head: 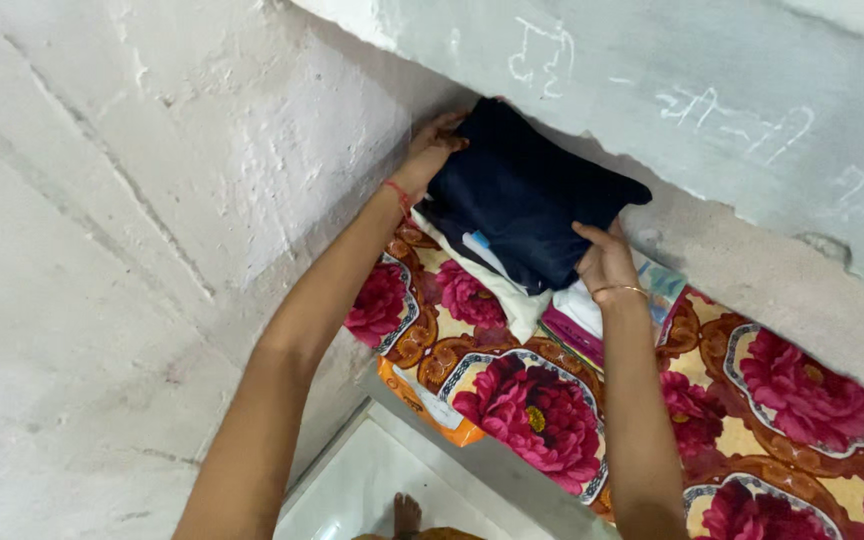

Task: The person picks up several folded items of clothing one by one from a bed, including a white shirt, a black garment, a pink cloth, and a blue patterned top, and places them onto a storage shelf.

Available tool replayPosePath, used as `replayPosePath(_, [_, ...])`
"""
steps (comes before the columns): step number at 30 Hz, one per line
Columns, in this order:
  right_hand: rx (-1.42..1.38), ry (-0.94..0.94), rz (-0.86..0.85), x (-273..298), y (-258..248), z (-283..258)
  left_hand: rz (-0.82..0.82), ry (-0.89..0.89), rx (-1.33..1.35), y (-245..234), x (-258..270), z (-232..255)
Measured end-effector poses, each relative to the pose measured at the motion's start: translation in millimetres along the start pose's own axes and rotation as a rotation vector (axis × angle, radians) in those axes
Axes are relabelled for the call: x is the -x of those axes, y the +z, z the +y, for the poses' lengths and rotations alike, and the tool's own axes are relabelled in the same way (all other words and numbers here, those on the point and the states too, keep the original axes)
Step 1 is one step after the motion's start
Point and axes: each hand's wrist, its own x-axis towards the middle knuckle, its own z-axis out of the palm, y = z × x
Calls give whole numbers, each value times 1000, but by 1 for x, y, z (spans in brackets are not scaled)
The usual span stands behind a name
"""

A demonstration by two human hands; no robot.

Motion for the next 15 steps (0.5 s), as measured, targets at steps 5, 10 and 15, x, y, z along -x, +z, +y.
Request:
replayPosePath(5, [26,90,134,-30,-15,10,107,54,-219,1,-60,-54])
replayPosePath(10, [183,176,143,-33,-23,20,105,221,-542,-4,-67,-90])
replayPosePath(15, [459,187,288,-30,-11,11,186,327,-848,14,-29,-41])
